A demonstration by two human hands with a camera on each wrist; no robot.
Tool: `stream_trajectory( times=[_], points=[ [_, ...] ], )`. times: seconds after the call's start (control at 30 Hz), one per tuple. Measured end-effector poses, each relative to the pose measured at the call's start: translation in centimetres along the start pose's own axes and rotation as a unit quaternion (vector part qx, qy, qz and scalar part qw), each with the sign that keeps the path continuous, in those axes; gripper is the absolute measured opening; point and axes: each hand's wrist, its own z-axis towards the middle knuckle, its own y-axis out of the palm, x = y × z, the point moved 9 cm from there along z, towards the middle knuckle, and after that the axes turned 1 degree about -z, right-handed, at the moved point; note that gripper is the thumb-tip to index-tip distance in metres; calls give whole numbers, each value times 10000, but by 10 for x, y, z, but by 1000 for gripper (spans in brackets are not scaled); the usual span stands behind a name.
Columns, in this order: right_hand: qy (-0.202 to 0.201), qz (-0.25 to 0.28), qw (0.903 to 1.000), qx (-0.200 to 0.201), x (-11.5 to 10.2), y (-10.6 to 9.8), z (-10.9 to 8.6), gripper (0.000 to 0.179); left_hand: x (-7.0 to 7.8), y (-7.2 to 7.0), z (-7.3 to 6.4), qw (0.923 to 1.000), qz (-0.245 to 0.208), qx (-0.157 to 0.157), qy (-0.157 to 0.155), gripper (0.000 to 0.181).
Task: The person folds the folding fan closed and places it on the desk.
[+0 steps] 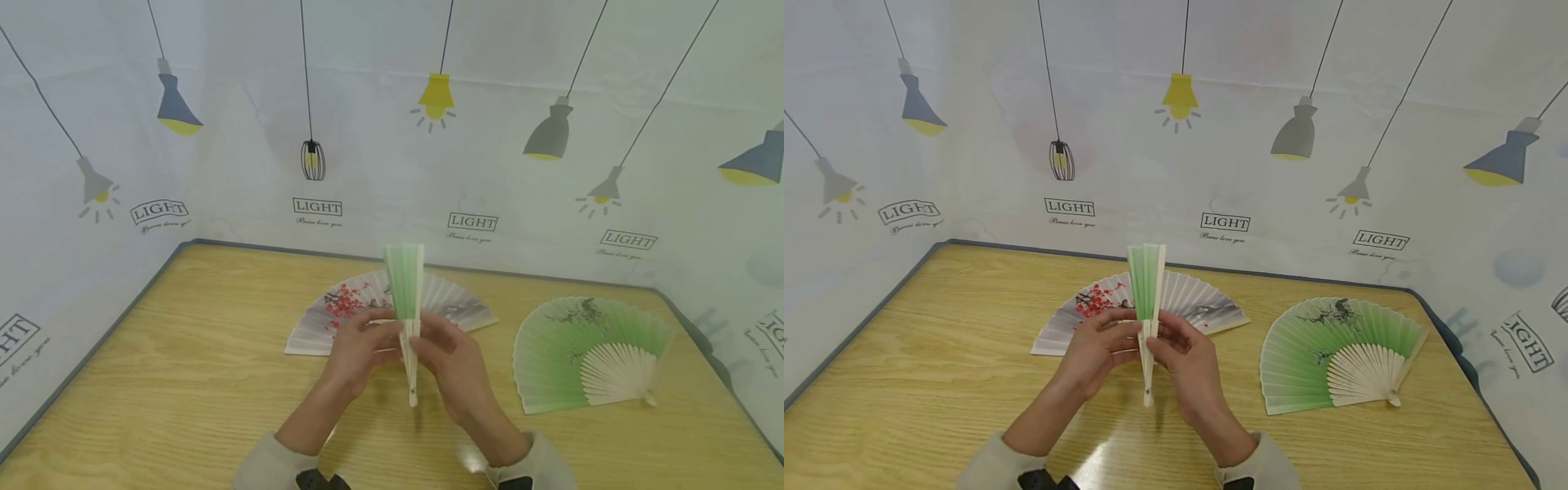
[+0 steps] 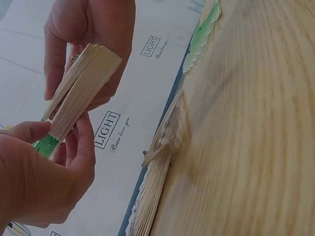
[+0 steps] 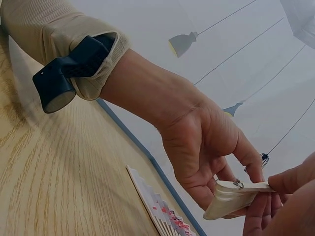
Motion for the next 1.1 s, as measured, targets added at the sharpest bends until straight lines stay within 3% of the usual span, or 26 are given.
stream_trajectory(
  times=[0.6,1.1],
  points=[
    [-108,-230,9996,-108,-2,2,1,39,0,1,0,9996,-107,-264,-41,31],
    [-268,-300,9987,-323,-5,5,1,37,-1,1,-1,9993,-204,-267,-154,34]
  ],
)
